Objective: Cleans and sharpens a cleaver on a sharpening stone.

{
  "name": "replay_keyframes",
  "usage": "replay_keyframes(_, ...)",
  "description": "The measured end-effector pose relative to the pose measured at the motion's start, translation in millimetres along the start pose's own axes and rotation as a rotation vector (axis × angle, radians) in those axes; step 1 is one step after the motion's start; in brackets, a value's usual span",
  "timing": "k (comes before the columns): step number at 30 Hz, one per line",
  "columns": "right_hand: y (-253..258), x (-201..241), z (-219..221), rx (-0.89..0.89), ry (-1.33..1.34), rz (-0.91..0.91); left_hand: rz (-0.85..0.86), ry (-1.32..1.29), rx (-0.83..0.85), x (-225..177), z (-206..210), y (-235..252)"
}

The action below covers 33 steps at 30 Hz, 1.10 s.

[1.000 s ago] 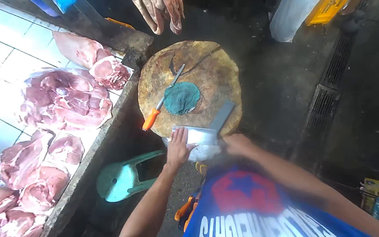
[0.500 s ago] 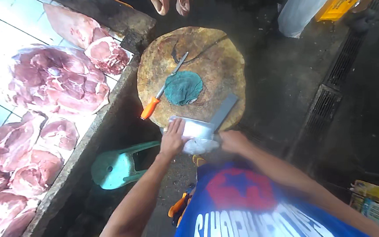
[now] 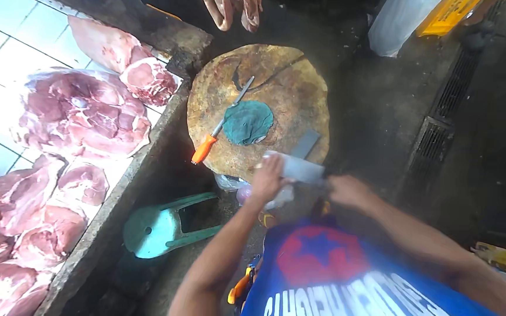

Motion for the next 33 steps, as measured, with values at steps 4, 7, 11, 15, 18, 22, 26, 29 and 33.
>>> replay_keyframes(4, 25, 93, 30, 0.019, 0.04, -0.164, -0.073, 0.097, 0.019, 80, -50, -57)
replay_keyframes(7, 11, 47, 13, 0.024, 0.046, -0.148, -0.11, 0.093, 0.038, 37, -44, -34)
replay_keyframes(11, -29, -96, -27, -0.039, -0.094, 0.058, -0.069, -0.041, 0.038, -91, 10, 31)
replay_keyframes(15, -33, -90, -40, 0.004, -0.126, 0.087, -0.008, -0.061, 0.059, -99, 18, 41)
replay_keyframes(18, -1, 10, -3, 0.051, -0.008, -0.058, -0.047, 0.026, 0.023, -1, -8, -15)
replay_keyframes(22, 20, 84, 23, 0.053, -0.004, -0.199, -0.113, 0.14, -0.018, 68, -45, -67)
replay_keyframes(26, -7, -17, -7, 0.023, -0.017, -0.062, -0.174, 0.04, 0.086, -19, -15, -17)
replay_keyframes(29, -33, -115, -32, -0.061, -0.088, 0.072, -0.039, -0.049, 0.008, -108, 15, 39)
replay_keyframes(33, -23, -87, -35, 0.0, -0.085, 0.071, 0.016, -0.021, -0.002, -86, 15, 40)
Point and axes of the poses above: each hand's wrist, its own y-axis towards the middle knuckle, its own z-axis out of the palm, x = y × z, the point moved 10 cm from there along y, towards the middle knuckle, and after that the axes turned 9 degrees about -x, right-handed, at the moved point
